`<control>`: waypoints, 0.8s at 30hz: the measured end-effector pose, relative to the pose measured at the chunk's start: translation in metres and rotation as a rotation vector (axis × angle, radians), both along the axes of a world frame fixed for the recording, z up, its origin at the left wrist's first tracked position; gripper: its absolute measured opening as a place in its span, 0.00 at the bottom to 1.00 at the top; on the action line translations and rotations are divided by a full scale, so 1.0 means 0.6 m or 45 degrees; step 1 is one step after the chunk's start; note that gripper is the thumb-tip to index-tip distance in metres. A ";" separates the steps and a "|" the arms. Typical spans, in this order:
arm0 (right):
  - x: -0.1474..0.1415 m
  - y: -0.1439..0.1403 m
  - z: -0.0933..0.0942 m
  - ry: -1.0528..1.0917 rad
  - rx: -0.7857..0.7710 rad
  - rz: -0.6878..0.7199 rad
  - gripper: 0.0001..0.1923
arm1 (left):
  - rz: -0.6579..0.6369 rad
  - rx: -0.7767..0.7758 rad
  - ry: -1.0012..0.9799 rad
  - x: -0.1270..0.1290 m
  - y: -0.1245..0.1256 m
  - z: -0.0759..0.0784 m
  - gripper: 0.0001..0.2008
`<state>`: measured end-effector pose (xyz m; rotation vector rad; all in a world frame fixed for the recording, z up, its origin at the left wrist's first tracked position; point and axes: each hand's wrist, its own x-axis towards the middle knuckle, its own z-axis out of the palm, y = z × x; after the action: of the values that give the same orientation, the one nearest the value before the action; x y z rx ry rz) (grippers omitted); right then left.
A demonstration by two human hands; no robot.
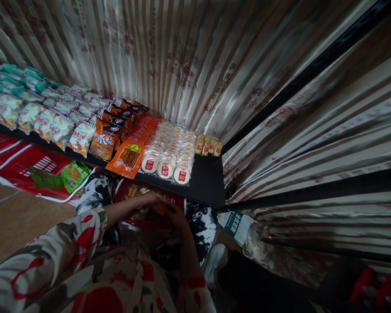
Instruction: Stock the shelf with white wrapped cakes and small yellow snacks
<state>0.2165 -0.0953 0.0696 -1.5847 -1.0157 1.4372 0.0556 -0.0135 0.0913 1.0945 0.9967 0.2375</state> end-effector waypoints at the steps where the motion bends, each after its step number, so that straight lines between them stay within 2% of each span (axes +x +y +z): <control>1: 0.003 -0.001 0.000 0.055 -0.002 0.048 0.21 | -0.022 -0.014 -0.004 0.001 0.001 -0.003 0.10; 10: 0.011 -0.010 -0.011 0.093 -0.001 0.153 0.23 | 0.072 0.020 -0.052 0.007 -0.002 -0.007 0.17; 15: 0.012 -0.021 -0.027 0.132 0.007 0.010 0.22 | 0.125 0.029 -0.057 0.013 -0.006 -0.005 0.18; 18: 0.019 -0.028 -0.030 0.110 -0.013 -0.090 0.17 | 0.180 -0.029 -0.119 0.015 -0.013 0.003 0.21; 21: 0.025 -0.033 -0.020 0.020 -0.030 -0.181 0.14 | 0.203 -0.130 -0.234 0.016 -0.020 0.018 0.23; 24: 0.028 -0.036 -0.001 -0.052 -0.018 -0.212 0.14 | 0.211 -0.160 -0.300 0.019 -0.023 0.028 0.23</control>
<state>0.2335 -0.1168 0.0692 -1.6739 -0.8763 1.3063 0.0671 -0.0275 0.1078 0.8492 0.8786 0.4228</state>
